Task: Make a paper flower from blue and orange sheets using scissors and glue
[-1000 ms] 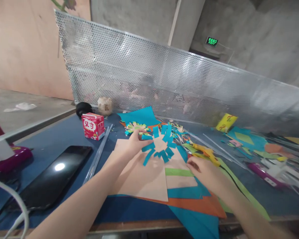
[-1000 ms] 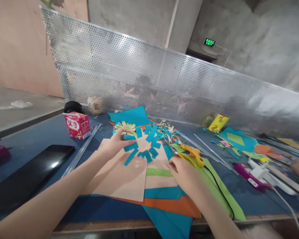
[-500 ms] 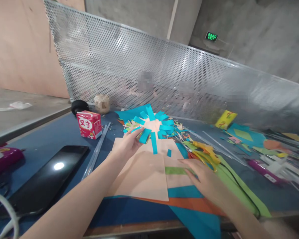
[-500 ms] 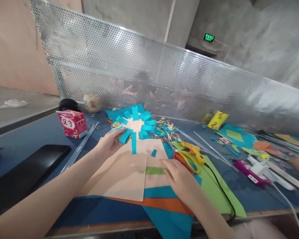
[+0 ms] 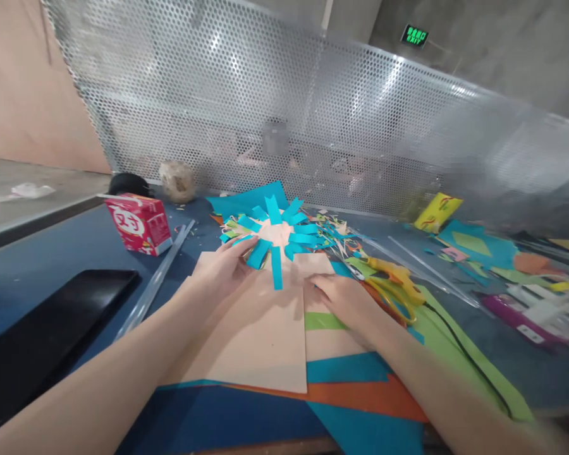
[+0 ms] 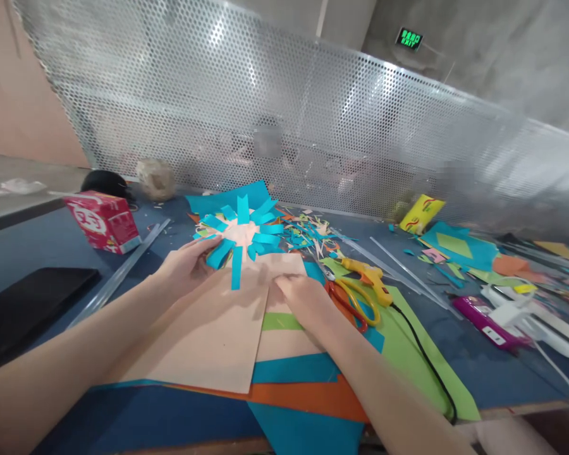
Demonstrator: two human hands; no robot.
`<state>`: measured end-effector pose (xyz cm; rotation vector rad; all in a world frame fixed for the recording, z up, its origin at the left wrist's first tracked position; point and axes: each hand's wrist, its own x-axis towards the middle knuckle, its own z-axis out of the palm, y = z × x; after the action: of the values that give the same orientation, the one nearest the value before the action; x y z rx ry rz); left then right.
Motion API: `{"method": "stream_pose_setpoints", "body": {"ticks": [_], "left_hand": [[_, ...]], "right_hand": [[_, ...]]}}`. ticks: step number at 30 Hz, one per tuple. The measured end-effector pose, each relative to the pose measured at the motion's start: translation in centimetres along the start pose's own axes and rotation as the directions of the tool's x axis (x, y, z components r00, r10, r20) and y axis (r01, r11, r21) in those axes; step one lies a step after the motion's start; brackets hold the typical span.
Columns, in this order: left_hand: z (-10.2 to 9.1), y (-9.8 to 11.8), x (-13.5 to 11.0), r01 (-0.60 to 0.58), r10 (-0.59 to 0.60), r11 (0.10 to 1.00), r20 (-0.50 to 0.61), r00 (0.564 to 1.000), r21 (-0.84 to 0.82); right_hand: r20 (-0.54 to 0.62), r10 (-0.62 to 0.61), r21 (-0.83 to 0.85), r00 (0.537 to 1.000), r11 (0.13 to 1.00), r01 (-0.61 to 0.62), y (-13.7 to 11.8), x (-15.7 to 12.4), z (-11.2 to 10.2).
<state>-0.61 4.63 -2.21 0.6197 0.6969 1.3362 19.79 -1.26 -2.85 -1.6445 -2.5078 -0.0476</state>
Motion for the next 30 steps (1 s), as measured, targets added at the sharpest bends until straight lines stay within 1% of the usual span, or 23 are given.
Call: {"method": "stream_pose_setpoints", "body": {"ticks": [2,4,5,7,9,11,13,18,21,23,25,27,29,30], "left_hand": [[0.0,-0.3,0.1,-0.01,0.01,1.0,-0.023,1.0,0.003],[0.1,-0.6,0.1,-0.006,0.006,1.0,-0.061,0.998,0.013],[0.1,-0.7,0.2,0.0,0.002,1.0,-0.077,0.997,0.02],[0.0,-0.9,0.4,0.016,-0.012,0.999,-0.098,0.995,0.041],[-0.2,-1.1,0.7,0.035,-0.027,0.997,-0.107,0.994,0.067],[-0.2,-1.2,1.0,0.041,-0.029,0.994,-0.118,0.993,0.099],[-0.2,-1.3,1.1,0.04,-0.023,0.991,-0.128,0.992,0.128],[0.3,-1.3,0.9,0.031,-0.01,0.986,-0.132,0.991,0.162],[0.4,-1.2,0.8,0.034,-0.01,0.987,-0.148,0.989,0.158],[0.4,-1.2,0.9,0.038,-0.014,0.987,-0.155,0.988,0.154],[0.2,-1.2,1.0,0.041,-0.015,0.988,-0.169,0.986,0.152],[0.0,-1.2,1.1,0.039,-0.014,0.989,-0.171,0.985,0.145],[-0.3,-1.2,1.2,0.033,-0.013,0.991,-0.149,0.989,0.129],[-0.3,-1.2,1.2,0.028,-0.011,0.993,-0.138,0.99,0.118]], "right_hand": [[-0.033,0.005,0.012,0.999,1.0,-0.005,0.5,-0.3,0.0],[-0.121,0.029,0.049,0.992,0.999,-0.023,1.3,-0.4,-0.2],[-0.186,0.047,0.081,0.981,0.996,-0.032,1.9,-0.3,-0.4],[-0.313,0.101,0.166,0.944,0.985,-0.051,3.1,-0.2,-0.8],[-0.377,0.163,0.232,0.912,0.97,-0.077,4.1,-0.2,-1.1],[-0.4,0.2,0.27,0.894,0.958,-0.094,4.7,-0.4,-1.2],[-0.397,0.219,0.287,0.891,0.952,-0.106,4.9,-0.7,-1.2],[-0.358,0.231,0.28,0.905,0.951,-0.132,4.5,-0.9,-1.3],[-0.304,0.249,0.283,0.92,0.945,-0.162,4.6,-0.8,-1.2],[-0.267,0.241,0.295,0.933,0.942,-0.159,4.5,-0.8,-1.1],[-0.232,0.195,0.32,0.953,0.94,-0.114,4.2,-0.9,-1.0],[-0.181,0.115,0.366,0.977,0.93,-0.042,3.6,-1.1,-1.2],[-0.138,0.051,0.408,0.989,0.913,0.01,3.2,-1.2,-1.5],[-0.135,0.047,0.412,0.99,0.911,0.013,3.2,-1.2,-1.7]]}}
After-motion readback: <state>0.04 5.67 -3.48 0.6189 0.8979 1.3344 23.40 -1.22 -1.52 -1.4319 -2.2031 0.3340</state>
